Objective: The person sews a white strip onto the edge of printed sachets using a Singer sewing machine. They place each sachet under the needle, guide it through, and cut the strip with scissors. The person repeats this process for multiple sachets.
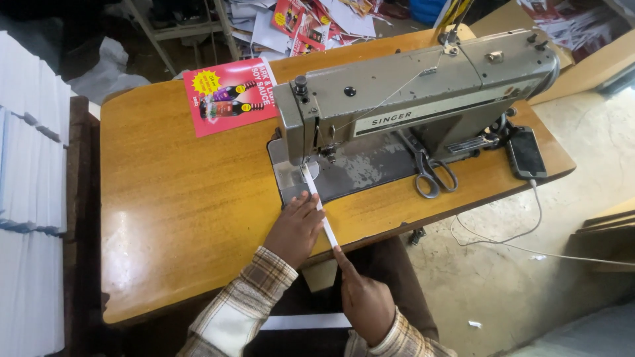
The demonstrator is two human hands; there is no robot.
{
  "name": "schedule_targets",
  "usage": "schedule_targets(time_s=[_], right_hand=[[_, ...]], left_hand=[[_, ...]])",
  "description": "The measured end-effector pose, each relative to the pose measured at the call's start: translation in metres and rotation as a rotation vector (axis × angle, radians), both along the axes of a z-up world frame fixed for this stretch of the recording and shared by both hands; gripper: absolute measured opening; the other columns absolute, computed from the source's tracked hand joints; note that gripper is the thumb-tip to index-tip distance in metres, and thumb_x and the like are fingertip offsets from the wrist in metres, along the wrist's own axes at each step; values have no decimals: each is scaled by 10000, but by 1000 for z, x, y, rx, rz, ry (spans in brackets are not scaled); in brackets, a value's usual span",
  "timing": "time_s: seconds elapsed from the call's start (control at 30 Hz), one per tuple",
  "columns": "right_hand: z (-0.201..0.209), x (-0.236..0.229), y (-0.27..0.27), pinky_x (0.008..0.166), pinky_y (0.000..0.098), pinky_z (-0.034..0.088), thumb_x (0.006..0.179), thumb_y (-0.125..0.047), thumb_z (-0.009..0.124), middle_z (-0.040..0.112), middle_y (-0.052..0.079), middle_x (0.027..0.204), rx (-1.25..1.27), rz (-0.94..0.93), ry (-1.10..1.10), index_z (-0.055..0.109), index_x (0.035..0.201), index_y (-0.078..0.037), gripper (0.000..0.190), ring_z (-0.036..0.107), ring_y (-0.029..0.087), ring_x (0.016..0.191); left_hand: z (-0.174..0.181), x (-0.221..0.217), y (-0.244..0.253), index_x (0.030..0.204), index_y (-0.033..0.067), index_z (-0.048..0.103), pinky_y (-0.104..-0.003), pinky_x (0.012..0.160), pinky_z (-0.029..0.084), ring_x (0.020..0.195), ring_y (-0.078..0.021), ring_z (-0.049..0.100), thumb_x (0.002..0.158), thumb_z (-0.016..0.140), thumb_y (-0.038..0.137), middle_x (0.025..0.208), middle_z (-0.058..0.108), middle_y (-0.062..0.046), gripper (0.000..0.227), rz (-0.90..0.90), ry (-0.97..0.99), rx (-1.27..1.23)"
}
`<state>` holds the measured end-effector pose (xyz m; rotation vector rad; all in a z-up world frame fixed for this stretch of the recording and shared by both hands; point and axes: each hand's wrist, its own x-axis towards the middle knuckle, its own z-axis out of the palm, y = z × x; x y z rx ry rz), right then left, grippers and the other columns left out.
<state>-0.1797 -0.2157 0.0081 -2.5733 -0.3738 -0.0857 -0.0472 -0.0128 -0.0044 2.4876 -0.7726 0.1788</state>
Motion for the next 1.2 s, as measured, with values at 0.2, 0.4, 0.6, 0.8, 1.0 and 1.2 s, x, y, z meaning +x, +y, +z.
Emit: schedule_targets(time_s=[0.2,0.4,0.6,0.8,1.0,1.2], right_hand=[[11,1,1,321,333,400,986,-64,553,546,-48,490,-57,39,-79,472,1611,-102,631,430,127,346],[8,1,1,311,340,395,946,-43,586,567,-36,475,-83,35,-71,506,1595,-122,658,430,132,333],[6,2,0,323,316,380,960,-20,582,536,-49,499,-43,31,-150,577,1542,-141,594,379,121,357],[11,1,3,330,339,389,968,-42,534,590,-25,512,7,17,-110,575,1543,-132,583,450,144,347],[9,0,4,350,347,413,1017,-95,524,591,-9,518,8,13,-124,544,1564,-127,548,499,158,361],[-25,-4,-6,424,462,450,1042,-147,529,694,69,631,-29,9,-175,503,1602,-114,561,583,284,407]], left_hand=[[10,-3,-7,966,72,683,-621,1232,353,1482,-495,485,1052,650,337,1470,654,-201,281,47,5,-106],[17,-7,-14,961,46,666,-599,1279,283,1547,-479,399,1037,680,347,1575,565,-239,311,88,65,-70],[11,-11,-13,1028,52,671,-588,1276,303,1550,-469,399,1044,663,379,1601,537,-239,327,87,26,19],[17,-27,-18,1079,104,718,-591,1259,300,1485,-396,483,999,703,398,1524,620,-150,305,134,-3,62],[17,-41,-17,1072,112,735,-584,1251,310,1478,-382,492,1026,667,383,1486,643,-109,283,114,-49,35],[2,-38,-18,1177,135,736,-573,1183,370,1423,-368,524,934,733,392,1416,641,-93,354,105,-208,40]])
